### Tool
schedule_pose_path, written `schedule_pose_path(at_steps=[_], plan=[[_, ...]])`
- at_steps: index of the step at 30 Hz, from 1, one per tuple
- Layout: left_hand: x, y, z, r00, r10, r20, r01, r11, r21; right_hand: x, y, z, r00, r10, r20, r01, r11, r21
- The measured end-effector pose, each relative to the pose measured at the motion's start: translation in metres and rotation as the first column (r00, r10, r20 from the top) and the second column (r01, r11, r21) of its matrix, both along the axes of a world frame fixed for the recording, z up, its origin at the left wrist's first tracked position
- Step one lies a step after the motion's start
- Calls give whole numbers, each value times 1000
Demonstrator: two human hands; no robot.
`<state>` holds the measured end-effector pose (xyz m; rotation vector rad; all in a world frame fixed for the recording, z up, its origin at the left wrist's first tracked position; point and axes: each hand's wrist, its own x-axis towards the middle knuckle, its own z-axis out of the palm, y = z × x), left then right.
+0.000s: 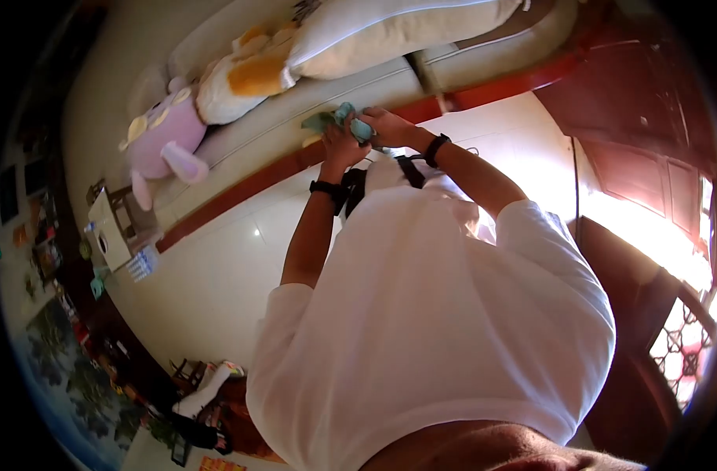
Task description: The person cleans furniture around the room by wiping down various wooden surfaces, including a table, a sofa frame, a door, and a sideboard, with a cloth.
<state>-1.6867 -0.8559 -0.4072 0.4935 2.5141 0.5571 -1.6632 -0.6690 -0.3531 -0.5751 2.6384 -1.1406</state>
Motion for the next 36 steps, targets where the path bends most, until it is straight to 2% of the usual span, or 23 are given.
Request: schedule_pose_path(at_steps=[1, 3, 5, 6, 8, 9, 12, 14, 16, 18, 19, 21, 22, 23, 26, 28, 31, 33, 36], plan=[[0, 24, 0, 1000, -18, 13, 18, 1000, -13, 1, 19, -13, 997, 0, -76, 0, 1000, 9], [-7, 57, 4, 999, -40, 29, 41, 999, -14, 8, 48, -5, 996, -64, -67, 64, 998, -5], [-17, 78, 2, 979, -152, 137, 126, 975, 181, 15, 69, 1, 986, -160, -38, 159, 987, -18], [-17, 86, 0, 977, -159, 145, 130, 974, 188, 19, 74, 4, 986, -166, -30, 166, 986, -11], [-21, 95, -1, 983, -183, 24, 163, 924, 345, 28, 77, 9, 936, -303, -177, 329, 933, 147], [-24, 96, 0, 976, -216, -22, 215, 947, 239, 32, 72, 9, 919, -345, -192, 384, 896, 224], [-26, 84, 1, 969, -242, -48, 244, 911, 331, 39, 52, 14, 916, -386, -112, 401, 856, 327], [-23, 70, 0, 974, -219, -53, 223, 904, 365, 34, 42, 14, 920, -386, -74, 387, 855, 346], [-27, 53, -9, 981, -182, -67, 194, 897, 397, 25, 34, 9, 949, -301, -96, 316, 882, 350], [-27, 28, -8, 975, -163, -151, 214, 873, 438, 14, 24, -4, 971, -238, -28, 232, 904, 360], [-24, 17, 0, 983, -131, -131, 167, 932, 323, 9, 18, -13, 983, -180, -17, 175, 926, 335], [-28, -6, -7, 981, -115, -157, 164, 921, 354, -2, 0, -23, 996, -91, 4, 86, 951, 298], [-25, -17, -9, 976, -113, -185, 177, 907, 382, -5, -8, -28, 997, -76, 11, 69, 956, 287], [-23, -22, -3, 992, -93, -85, 118, 923, 365, -9, -16, -31, 996, -90, 26, 81, 967, 243], [-23, -27, -8, 986, -103, -135, 151, 894, 422, -16, -23, -28, 998, -66, 14, 62, 979, 196], [-21, -25, -7, 990, -54, -133, 101, 920, 379, -17, -18, -20, 996, -29, 85, 11, 979, 202], [-14, -16, -5, 989, -37, -144, 84, 939, 333, -22, -3, -17, 993, 62, 99, -81, 977, 197], [-12, -7, 2, 996, 22, -81, -6, 980, 199, -25, 8, -25, 991, 112, 77, -125, 973, 194], [-14, 9, 12, 999, 41, 2, -41, 986, 162, -28, 31, -36, 979, 202, 37, -206, 962, 182]])
